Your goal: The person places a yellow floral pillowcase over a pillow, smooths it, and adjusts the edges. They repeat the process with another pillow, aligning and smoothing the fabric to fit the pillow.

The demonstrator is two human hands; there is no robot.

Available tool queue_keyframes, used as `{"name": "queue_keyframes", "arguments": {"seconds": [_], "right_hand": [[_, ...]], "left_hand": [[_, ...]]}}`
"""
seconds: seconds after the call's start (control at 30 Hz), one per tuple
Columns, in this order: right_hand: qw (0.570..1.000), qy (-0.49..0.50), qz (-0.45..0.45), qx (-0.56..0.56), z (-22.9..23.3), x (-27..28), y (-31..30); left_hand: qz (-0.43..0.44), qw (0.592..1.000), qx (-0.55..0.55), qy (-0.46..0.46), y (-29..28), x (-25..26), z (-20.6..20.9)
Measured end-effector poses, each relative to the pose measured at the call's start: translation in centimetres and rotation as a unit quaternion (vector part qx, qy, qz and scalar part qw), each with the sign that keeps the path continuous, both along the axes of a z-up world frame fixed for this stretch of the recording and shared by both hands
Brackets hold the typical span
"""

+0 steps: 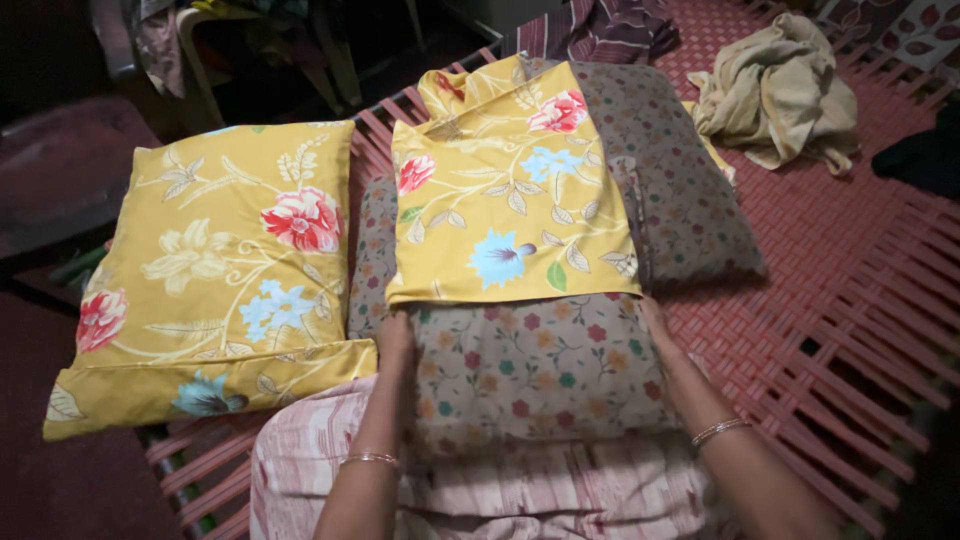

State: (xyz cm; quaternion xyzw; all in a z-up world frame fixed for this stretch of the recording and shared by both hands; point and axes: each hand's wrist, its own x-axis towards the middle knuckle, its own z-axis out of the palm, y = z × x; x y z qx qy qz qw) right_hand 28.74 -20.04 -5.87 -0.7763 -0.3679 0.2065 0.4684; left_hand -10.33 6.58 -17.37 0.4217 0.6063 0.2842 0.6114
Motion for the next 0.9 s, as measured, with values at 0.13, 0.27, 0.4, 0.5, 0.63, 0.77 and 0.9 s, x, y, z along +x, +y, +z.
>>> {"name": "queue_keyframes", "arguments": {"seconds": [0.13,0.27,0.4,0.5,0.63,0.77,0.9], "right_hand": [[0.952,-0.216,-0.025,-0.213,2.3,-1.6,-1.8],[0.877,-0.363,0.041,-0.313,5.0,-1.1,-6.4],[0.789,-0.452,0.105,-0.403,6.1,-2.1,-7.7],[0.822,-0.438,0.056,-0.359,7.7,-3.6,-6.7],[0.870,-0.493,0.015,-0.019,9.8,-6.2,-4.3],[0.851,-0.514,0.108,0.020,10.8,-7.5,-3.0],[0.851,-0.494,0.173,-0.030,10.3,-7.4,-3.7]], "left_hand": [[-0.116,0.955,0.217,0.166,0.7,-3.2,0.9],[-0.203,0.909,0.233,0.279,-2.7,-5.6,3.5],[-0.304,0.851,0.143,0.403,-4.9,-6.5,9.7],[-0.312,0.815,0.175,0.456,-6.1,-6.5,14.5],[-0.210,0.816,0.367,0.394,-8.0,-5.8,18.6],[-0.231,0.790,0.462,0.332,-9.3,-6.2,20.0],[-0.319,0.797,0.396,0.325,-9.5,-6.8,19.5]]}}
